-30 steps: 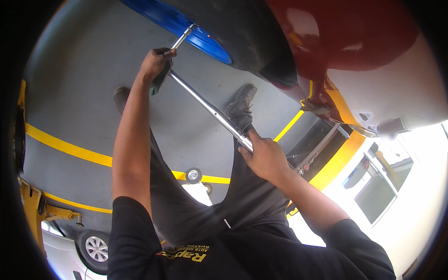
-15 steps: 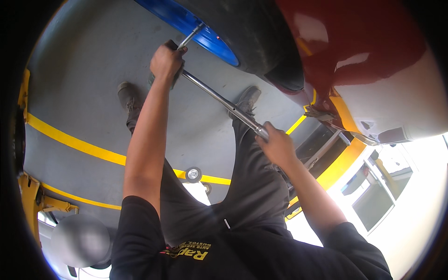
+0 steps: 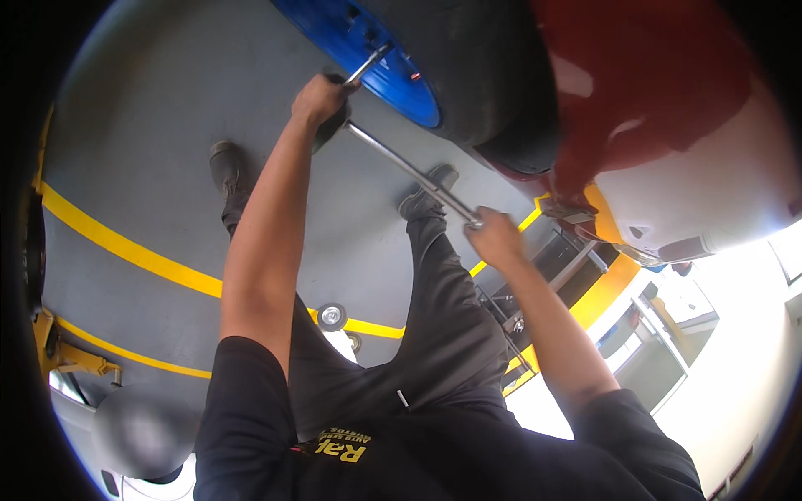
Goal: The person works on a red car with the hood open, using a wrench to tighten bolts on the engine and then moves to the wheel to tighten lug nuts. The person retrieves tools from a toolbox and uses a rag to wipe the wrench during the process.
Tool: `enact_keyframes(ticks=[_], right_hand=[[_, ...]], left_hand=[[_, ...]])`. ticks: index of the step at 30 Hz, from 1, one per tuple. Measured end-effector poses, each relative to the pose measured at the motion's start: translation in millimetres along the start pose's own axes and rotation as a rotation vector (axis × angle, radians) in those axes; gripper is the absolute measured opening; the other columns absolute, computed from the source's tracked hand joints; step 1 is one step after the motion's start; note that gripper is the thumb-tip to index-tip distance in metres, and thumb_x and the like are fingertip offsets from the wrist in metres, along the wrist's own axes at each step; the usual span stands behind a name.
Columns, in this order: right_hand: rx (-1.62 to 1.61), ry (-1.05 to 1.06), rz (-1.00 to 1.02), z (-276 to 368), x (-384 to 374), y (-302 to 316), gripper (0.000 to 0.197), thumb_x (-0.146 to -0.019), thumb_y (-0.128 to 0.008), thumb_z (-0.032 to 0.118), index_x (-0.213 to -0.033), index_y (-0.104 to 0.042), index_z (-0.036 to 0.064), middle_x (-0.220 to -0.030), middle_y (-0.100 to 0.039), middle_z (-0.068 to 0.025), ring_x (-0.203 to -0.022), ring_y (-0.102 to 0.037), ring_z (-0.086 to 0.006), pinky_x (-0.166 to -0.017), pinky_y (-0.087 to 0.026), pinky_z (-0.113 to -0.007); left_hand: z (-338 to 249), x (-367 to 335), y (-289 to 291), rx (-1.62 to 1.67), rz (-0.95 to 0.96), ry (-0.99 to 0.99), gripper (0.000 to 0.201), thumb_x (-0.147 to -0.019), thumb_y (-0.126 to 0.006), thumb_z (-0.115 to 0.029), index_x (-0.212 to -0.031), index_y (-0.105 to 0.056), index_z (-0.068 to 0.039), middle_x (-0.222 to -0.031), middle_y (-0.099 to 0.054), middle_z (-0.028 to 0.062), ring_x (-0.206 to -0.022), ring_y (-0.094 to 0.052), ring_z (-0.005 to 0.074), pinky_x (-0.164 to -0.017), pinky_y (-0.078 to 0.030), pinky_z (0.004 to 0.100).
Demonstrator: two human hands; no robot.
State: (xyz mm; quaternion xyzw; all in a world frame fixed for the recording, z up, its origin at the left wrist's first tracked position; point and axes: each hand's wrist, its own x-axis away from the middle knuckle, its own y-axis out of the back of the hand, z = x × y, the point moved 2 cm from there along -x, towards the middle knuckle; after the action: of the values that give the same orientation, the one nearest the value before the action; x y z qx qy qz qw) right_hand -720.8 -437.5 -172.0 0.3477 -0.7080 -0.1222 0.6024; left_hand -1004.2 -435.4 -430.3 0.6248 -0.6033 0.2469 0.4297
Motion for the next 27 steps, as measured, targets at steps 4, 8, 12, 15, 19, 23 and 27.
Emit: enact_keyframes(ticks=[4, 8, 12, 15, 19, 23, 27], right_hand=[[0.057, -0.040, 0.078, -25.2, -33.0, -101.1, 0.037, -0.089, -0.070, 0.039, -0.112, -0.068, 0.0108, -0.101, -0.074, -0.0212, -0.099, -0.070, -0.0426, -0.091, -0.056, -0.051], [0.057, -0.009, 0.002, -40.8, -37.2, -125.6, 0.038, -0.090, -0.069, 0.040, -0.116, -0.067, 0.0128, -0.102, -0.075, -0.0196, -0.100, -0.071, -0.0403, -0.091, -0.056, -0.051], [0.045, -0.056, 0.076, -32.8, -35.2, -108.6, 0.035, -0.089, -0.070, 0.037, -0.113, -0.067, 0.0115, -0.103, -0.074, -0.0198, -0.100, -0.071, -0.0417, -0.092, -0.056, -0.051], [0.042, 0.017, 0.062, -30.1, -33.3, -103.8, 0.039, -0.090, -0.069, 0.038, -0.117, -0.066, 0.0106, -0.104, -0.074, -0.0205, -0.102, -0.070, -0.0404, -0.092, -0.056, -0.051], [0.029, -0.008, 0.117, -32.2, -36.8, -112.0, 0.043, -0.090, -0.069, 0.040, -0.122, -0.066, 0.0110, -0.102, -0.074, -0.0218, -0.102, -0.070, -0.0401, -0.092, -0.055, -0.051], [0.038, 0.042, -0.002, -19.8, -27.3, -90.4, 0.037, -0.090, -0.069, 0.037, -0.115, -0.067, 0.0099, -0.094, -0.073, -0.0224, -0.095, -0.070, -0.0438, -0.087, -0.056, -0.053], [-0.063, 0.133, 0.092, -2.2, 9.9, -38.4, 0.033, -0.092, -0.070, 0.031, -0.110, -0.060, 0.0060, -0.085, -0.071, -0.0249, -0.088, -0.068, -0.0487, -0.081, -0.054, -0.055]], left_hand=[[5.9, 0.0, 1.2, -0.039, 0.048, -0.036, 0.061, -0.093, -0.061, -0.065, -0.113, -0.076, -0.009, -0.103, -0.077, 0.0128, -0.104, -0.072, 0.0304, -0.094, -0.051, 0.0406], [9.8, 1.0, -5.4, -0.094, -0.031, -0.113, 0.061, -0.094, -0.060, -0.066, -0.116, -0.075, -0.011, -0.106, -0.076, 0.0144, -0.105, -0.071, 0.0320, -0.094, -0.051, 0.0416], [17.0, -1.6, -3.9, -0.130, 0.040, -0.186, 0.054, -0.089, -0.069, -0.060, -0.117, -0.074, -0.014, -0.110, -0.075, 0.0139, -0.108, -0.070, 0.0328, -0.094, -0.053, 0.0432], [23.5, -6.5, -4.4, -0.179, 0.004, -0.263, 0.051, -0.080, -0.079, -0.050, -0.120, -0.074, -0.018, -0.113, -0.075, 0.0125, -0.109, -0.070, 0.0337, -0.095, -0.054, 0.0447], [29.9, -12.1, -11.2, -0.027, 0.056, -0.195, 0.047, -0.086, -0.074, -0.051, -0.110, -0.075, -0.010, -0.103, -0.076, 0.0147, -0.100, -0.072, 0.0317, -0.090, -0.054, 0.0414], [24.1, 2.0, -10.6, -0.132, -0.130, -0.256, 0.056, -0.091, -0.068, -0.061, -0.117, -0.075, -0.012, -0.104, -0.076, 0.0138, -0.099, -0.073, 0.0284, -0.090, -0.054, 0.0413], [27.0, 10.7, -1.9, 0.112, -0.004, -0.177, 0.056, -0.092, -0.065, -0.064, -0.113, -0.079, -0.015, -0.108, -0.077, 0.0121, -0.102, -0.072, 0.0307, -0.091, -0.053, 0.0423]])
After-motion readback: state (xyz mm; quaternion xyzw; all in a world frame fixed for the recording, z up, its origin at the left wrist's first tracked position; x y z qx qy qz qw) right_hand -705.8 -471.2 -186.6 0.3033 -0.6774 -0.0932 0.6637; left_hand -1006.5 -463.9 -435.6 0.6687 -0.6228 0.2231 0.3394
